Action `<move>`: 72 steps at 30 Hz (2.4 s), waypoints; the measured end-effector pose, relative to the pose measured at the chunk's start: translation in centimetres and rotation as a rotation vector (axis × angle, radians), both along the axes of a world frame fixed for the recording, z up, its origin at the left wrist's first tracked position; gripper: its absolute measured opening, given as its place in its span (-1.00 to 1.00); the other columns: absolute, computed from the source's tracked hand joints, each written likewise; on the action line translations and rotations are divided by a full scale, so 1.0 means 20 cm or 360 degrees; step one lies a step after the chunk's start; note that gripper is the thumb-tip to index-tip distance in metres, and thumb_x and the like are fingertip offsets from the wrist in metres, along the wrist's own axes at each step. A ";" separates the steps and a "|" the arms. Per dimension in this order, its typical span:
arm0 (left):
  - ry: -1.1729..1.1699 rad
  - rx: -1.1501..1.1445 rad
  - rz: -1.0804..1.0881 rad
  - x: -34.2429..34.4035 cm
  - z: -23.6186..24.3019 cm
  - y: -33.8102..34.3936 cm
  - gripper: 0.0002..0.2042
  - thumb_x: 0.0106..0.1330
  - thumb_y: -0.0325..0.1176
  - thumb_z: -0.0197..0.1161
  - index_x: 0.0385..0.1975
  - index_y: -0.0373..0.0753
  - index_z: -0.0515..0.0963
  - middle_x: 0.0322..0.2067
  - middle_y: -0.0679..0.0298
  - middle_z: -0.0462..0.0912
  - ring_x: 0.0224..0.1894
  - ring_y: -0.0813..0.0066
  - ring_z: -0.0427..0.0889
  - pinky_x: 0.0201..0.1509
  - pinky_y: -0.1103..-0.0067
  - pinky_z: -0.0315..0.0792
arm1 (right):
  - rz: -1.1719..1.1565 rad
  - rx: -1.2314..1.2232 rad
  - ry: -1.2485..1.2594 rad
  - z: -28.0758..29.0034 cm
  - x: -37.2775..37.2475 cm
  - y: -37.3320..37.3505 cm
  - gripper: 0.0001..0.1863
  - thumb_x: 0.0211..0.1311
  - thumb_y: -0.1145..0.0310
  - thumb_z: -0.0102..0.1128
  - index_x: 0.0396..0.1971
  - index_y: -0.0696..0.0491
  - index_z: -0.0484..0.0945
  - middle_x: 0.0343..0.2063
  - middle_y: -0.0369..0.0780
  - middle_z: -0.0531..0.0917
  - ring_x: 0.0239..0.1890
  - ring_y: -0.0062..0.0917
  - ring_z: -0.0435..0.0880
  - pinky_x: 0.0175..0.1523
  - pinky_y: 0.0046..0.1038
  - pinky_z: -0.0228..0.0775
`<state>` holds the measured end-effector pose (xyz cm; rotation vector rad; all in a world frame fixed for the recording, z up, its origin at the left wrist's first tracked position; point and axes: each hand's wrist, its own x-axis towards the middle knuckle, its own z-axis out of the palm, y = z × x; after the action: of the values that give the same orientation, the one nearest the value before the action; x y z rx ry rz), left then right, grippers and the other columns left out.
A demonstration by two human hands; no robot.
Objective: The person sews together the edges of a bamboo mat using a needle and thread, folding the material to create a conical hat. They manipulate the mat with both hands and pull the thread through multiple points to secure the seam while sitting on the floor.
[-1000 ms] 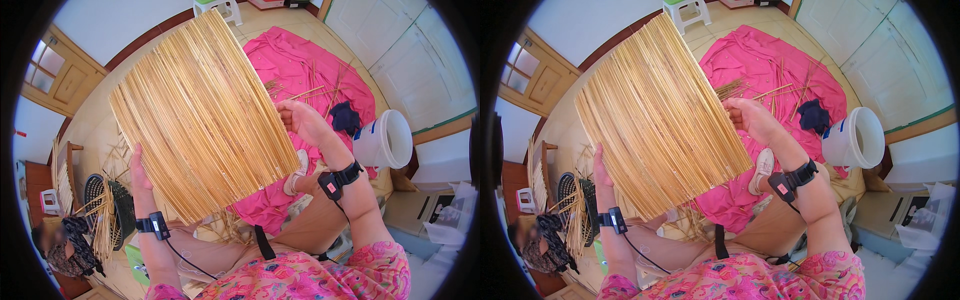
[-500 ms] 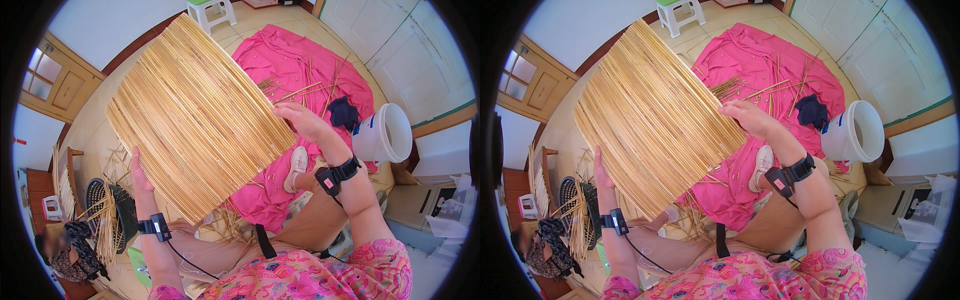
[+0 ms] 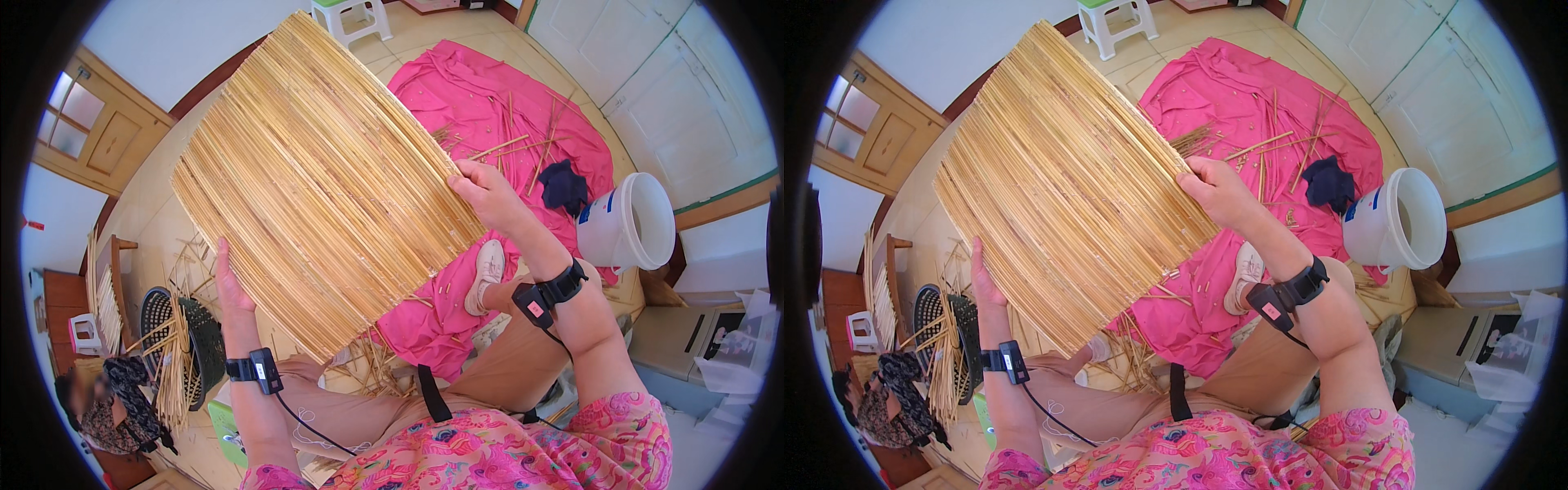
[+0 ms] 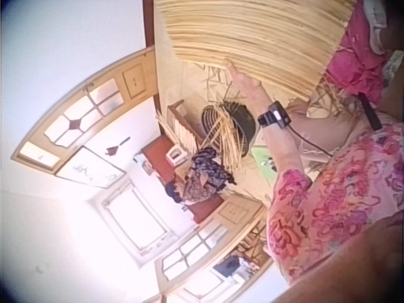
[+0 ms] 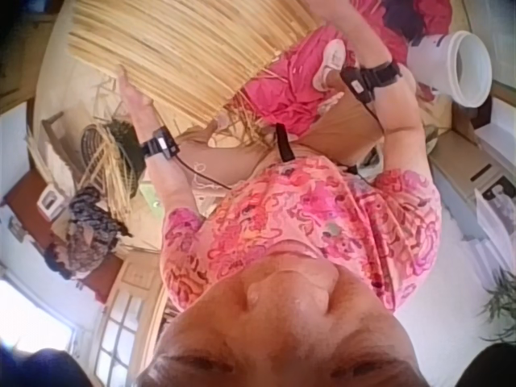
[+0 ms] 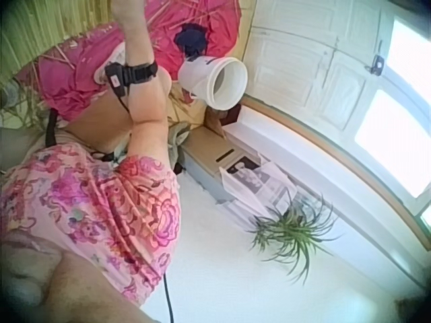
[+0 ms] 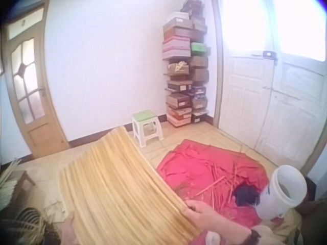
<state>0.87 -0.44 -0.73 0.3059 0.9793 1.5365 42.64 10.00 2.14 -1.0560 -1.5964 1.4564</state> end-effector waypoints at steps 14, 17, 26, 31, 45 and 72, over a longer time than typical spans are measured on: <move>0.3199 0.0625 0.0463 0.25 0.11 0.05 -0.12 0.00 -0.02 0.45 0.28 -0.29 0.17 0.28 -0.03 0.16 0.36 0.02 0.11 0.40 0.24 0.03 | 0.0292 0.0519 -0.0826 0.18 -0.10 -0.10 -0.80 0.11 0.36 0.12 -0.39 0.21 0.49 -0.59 -0.03 0.50 -0.55 -0.31 0.49 -0.39 -0.32 0.32; 0.3295 0.0918 0.0160 0.43 0.21 0.08 -0.20 0.00 -0.01 0.44 0.26 -0.15 0.25 0.31 0.15 0.19 0.38 0.10 0.10 0.41 0.20 0.00 | 0.0512 0.0750 -0.1070 0.17 -0.14 -0.09 -0.76 0.05 0.27 0.16 -0.37 0.14 0.56 -0.52 0.00 0.57 -0.42 -0.05 0.56 -0.33 -0.18 0.38; 0.2609 0.0399 -0.1039 0.42 0.13 0.08 -0.65 0.10 0.00 0.33 -0.29 -0.14 0.64 -0.41 0.22 0.68 -0.31 0.27 0.64 -0.02 0.37 0.45 | 0.0928 0.0636 -0.1116 0.15 -0.18 -0.08 -0.75 0.01 0.28 0.14 -0.35 0.12 0.58 -0.51 0.00 0.58 -0.43 -0.10 0.58 -0.31 -0.21 0.39; 0.2566 0.0211 -0.1143 0.42 0.15 0.08 -0.66 0.08 -0.06 0.36 -0.26 -0.16 0.63 -0.39 0.19 0.66 -0.35 0.28 0.62 -0.26 0.46 0.44 | 0.0975 0.0529 -0.1145 0.15 -0.19 -0.06 -0.73 0.00 0.29 0.15 -0.32 0.14 0.58 -0.50 -0.01 0.58 -0.43 -0.13 0.56 -0.31 -0.26 0.40; 0.2872 0.0306 -0.0790 0.54 0.14 0.06 -0.73 0.07 -0.04 0.33 -0.34 -0.05 0.67 -0.56 0.21 0.58 -0.35 0.21 0.59 -0.28 0.32 0.45 | 0.0664 0.1161 -0.1126 0.13 -0.22 -0.07 -0.61 0.04 0.22 0.20 -0.11 0.04 0.56 -0.33 -0.13 0.67 -0.30 -0.21 0.66 -0.20 -0.24 0.48; 0.2154 0.0475 -0.1235 0.43 0.11 0.11 -0.64 0.05 -0.30 0.22 -0.09 -0.14 0.60 -0.24 0.13 0.68 -0.19 0.25 0.64 -0.09 0.44 0.47 | 0.0481 0.1093 -0.1260 0.01 -0.51 -0.14 -0.69 -0.02 0.14 0.19 -0.33 0.02 0.62 -0.57 -0.12 0.65 -0.45 -0.20 0.65 -0.29 -0.17 0.44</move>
<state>9.56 1.78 1.57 1.8495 1.3487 0.5913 32.35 7.15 2.30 -1.0370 -2.6438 0.5188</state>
